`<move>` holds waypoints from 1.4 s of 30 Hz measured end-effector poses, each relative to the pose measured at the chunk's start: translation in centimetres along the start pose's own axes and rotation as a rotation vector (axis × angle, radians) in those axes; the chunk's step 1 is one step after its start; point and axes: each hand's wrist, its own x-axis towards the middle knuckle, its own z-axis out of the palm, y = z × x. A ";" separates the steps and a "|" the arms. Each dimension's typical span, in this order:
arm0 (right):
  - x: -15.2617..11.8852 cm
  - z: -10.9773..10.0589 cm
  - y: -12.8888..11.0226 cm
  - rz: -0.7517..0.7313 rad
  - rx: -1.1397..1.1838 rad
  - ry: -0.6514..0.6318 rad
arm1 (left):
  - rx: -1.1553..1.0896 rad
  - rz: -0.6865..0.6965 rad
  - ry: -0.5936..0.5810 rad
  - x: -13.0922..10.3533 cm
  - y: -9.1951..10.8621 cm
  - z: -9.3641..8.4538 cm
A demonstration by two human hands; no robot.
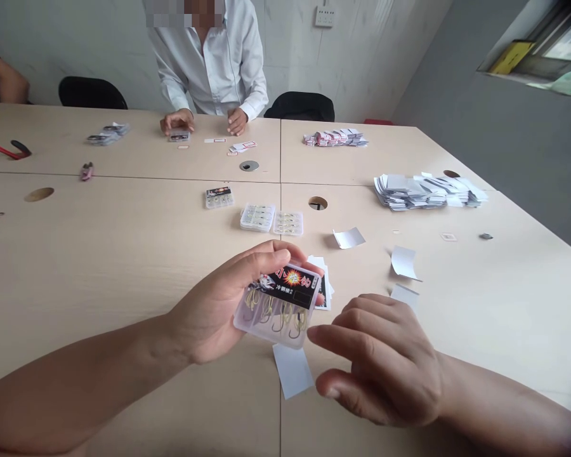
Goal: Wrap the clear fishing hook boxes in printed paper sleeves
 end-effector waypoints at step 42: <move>-1.7 2.5 3.7 -0.210 0.073 0.039 | 0.011 -0.082 0.050 1.4 -0.1 -1.1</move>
